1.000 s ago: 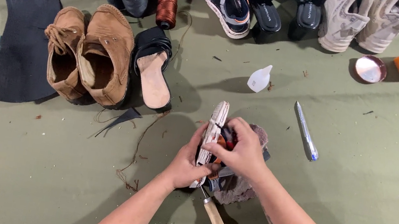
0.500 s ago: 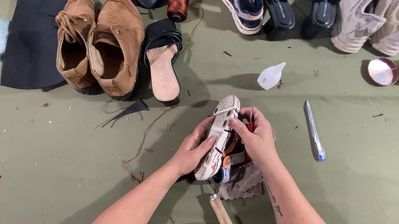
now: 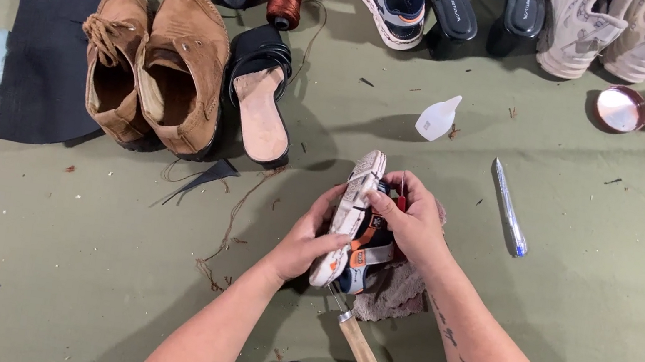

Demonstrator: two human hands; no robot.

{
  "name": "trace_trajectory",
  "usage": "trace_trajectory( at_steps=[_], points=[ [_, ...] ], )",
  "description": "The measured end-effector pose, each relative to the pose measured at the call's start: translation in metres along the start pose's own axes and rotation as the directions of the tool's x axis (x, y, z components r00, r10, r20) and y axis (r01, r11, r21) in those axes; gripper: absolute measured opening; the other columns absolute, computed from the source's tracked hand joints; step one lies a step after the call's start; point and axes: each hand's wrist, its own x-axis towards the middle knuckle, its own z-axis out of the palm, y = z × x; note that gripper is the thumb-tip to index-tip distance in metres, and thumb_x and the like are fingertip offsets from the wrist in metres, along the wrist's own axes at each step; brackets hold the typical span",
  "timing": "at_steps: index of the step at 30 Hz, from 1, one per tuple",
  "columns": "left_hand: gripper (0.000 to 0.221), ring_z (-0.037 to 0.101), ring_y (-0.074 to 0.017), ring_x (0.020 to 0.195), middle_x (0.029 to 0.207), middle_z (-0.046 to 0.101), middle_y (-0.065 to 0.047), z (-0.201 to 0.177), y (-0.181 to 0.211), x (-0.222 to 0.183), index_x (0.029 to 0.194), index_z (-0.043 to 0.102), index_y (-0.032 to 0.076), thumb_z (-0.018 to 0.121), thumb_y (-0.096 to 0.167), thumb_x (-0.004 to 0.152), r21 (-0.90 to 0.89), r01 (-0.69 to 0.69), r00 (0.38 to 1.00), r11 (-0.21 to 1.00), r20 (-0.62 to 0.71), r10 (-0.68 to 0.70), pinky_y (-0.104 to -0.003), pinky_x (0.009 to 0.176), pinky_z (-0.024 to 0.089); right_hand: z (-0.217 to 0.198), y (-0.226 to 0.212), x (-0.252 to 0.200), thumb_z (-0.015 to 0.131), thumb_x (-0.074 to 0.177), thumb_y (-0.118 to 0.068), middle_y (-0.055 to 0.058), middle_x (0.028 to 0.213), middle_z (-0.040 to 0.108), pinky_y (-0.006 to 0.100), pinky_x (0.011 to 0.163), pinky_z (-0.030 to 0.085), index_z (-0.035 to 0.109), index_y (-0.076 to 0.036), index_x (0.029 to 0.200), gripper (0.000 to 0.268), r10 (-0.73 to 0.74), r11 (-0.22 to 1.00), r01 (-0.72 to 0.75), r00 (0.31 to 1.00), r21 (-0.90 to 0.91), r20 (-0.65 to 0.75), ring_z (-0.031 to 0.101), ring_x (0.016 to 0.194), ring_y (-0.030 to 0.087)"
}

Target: Performing finishing touches on a sandal by wiping it and trimming edges with a small tool.

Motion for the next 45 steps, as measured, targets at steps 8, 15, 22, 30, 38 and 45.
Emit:
trace_trajectory(
  at_steps=[8,15,22,30,38,45],
  points=[
    [0.071,0.069,-0.0252,0.095,0.113,0.07,-0.017,0.006,0.034,-0.003,0.146,0.054,0.008,0.057,0.013,0.076,-0.563,0.108,0.972,0.819,-0.113,-0.205,-0.032,0.08,0.057,0.006,-0.015,0.003,0.07,0.099,-0.021,-0.001,0.078,0.057,0.017,0.046,0.044,0.063,-0.004,0.109,0.021,-0.023,0.986,0.037,0.996,0.162,-0.084,0.05,0.049,0.004],
    [0.052,0.075,-0.0384,0.098,0.11,0.074,-0.027,-0.043,-0.064,-0.007,0.129,0.067,0.005,0.066,0.021,0.08,-0.627,0.174,0.951,0.759,-0.093,-0.295,-0.051,0.082,0.061,-0.003,0.011,0.008,0.074,0.095,-0.02,0.004,0.082,0.066,0.019,0.045,0.04,0.069,-0.004,0.109,0.022,-0.007,0.997,0.012,0.998,0.071,-0.064,0.051,0.048,0.008],
    [0.047,0.076,-0.0368,0.094,0.102,0.077,-0.019,0.002,0.021,-0.01,0.12,0.074,0.011,0.062,0.036,0.082,-0.663,0.291,0.913,0.69,-0.022,-0.407,-0.053,0.088,0.059,-0.002,0.003,0.004,0.076,0.095,-0.026,0.002,0.085,0.064,0.018,0.049,0.043,0.067,-0.004,0.111,0.028,0.022,0.996,-0.019,0.999,0.082,-0.031,0.053,0.065,0.007],
    [0.042,0.072,-0.0443,0.095,0.102,0.074,-0.023,-0.039,-0.04,-0.006,0.112,0.07,0.007,0.058,0.026,0.075,-0.657,0.248,0.936,0.712,-0.028,-0.352,-0.056,0.093,0.056,-0.003,-0.007,0.0,0.077,0.094,-0.026,0.003,0.081,0.063,0.02,0.047,0.042,0.069,-0.003,0.108,0.029,0.014,0.998,-0.013,1.0,0.055,-0.026,0.05,0.061,0.007],
    [0.045,0.074,-0.038,0.095,0.105,0.076,-0.019,-0.025,-0.025,-0.01,0.118,0.072,0.012,0.062,0.034,0.08,-0.626,0.24,0.936,0.742,-0.052,-0.347,-0.053,0.092,0.059,-0.004,-0.001,0.001,0.077,0.093,-0.025,0.004,0.084,0.066,0.018,0.045,0.042,0.069,-0.004,0.108,0.027,0.013,0.997,-0.013,1.0,0.072,-0.005,0.051,0.058,0.006],
    [0.043,0.076,-0.0301,0.094,0.103,0.077,-0.018,-0.026,-0.041,-0.004,0.118,0.068,0.008,0.076,0.033,0.084,-0.501,0.087,0.974,0.861,-0.139,-0.179,-0.048,0.085,0.063,-0.001,0.008,0.003,0.079,0.089,-0.017,0.005,0.088,0.07,0.016,0.045,0.043,0.069,-0.005,0.111,0.027,-0.006,0.996,-0.002,0.996,0.086,0.09,0.053,0.055,0.004]
  ],
)
